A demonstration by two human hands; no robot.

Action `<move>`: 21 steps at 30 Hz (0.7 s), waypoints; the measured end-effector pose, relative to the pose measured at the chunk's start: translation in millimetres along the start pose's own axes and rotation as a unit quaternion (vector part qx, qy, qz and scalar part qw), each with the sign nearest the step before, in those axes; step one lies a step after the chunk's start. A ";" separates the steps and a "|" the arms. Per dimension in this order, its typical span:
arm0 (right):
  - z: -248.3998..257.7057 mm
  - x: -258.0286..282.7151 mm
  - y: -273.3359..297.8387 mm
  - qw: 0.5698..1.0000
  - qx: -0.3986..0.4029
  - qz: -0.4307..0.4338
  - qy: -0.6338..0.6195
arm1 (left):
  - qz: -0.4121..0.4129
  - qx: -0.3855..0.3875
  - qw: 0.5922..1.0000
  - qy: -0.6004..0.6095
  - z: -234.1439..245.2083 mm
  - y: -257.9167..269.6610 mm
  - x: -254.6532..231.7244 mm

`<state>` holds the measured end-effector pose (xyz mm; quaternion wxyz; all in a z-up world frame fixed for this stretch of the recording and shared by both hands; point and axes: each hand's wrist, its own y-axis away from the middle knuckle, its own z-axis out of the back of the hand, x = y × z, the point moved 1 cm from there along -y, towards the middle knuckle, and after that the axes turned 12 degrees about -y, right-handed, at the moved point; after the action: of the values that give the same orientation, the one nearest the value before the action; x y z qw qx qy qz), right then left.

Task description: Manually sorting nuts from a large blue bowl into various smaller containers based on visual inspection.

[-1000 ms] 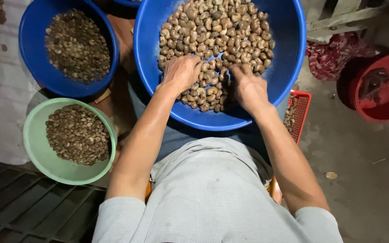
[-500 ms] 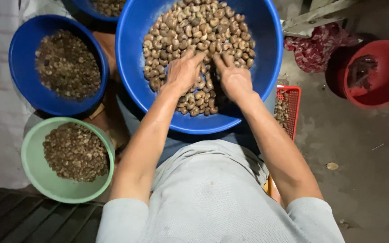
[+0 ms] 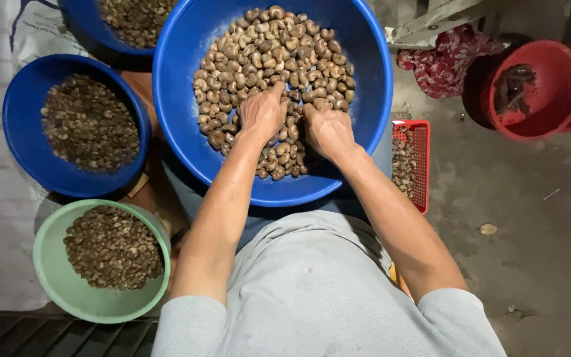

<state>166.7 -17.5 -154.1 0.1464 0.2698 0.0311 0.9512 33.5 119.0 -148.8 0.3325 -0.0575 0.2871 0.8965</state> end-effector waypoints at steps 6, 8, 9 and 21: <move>-6.6 -21.3 -19.7 0.999 -0.001 -0.042 0.018 | 0.002 0.005 1.000 -0.003 -16.5 -11.5 9.3; 5.3 -29.7 -35.7 0.998 -0.021 -0.055 0.035 | 0.005 0.003 1.000 0.007 -1.9 1.8 2.7; 10.9 -34.0 -43.1 0.995 -0.040 -0.069 0.053 | 0.008 0.002 1.000 0.017 4.9 8.8 -0.4; 35.1 -6.0 -50.3 0.992 0.025 -0.117 0.048 | 0.008 -0.083 0.928 0.364 18.7 15.0 28.1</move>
<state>203.0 28.1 -134.1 0.2486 0.2215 0.0932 0.9383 4.0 135.9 -134.5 0.1919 -0.4046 0.3134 0.8374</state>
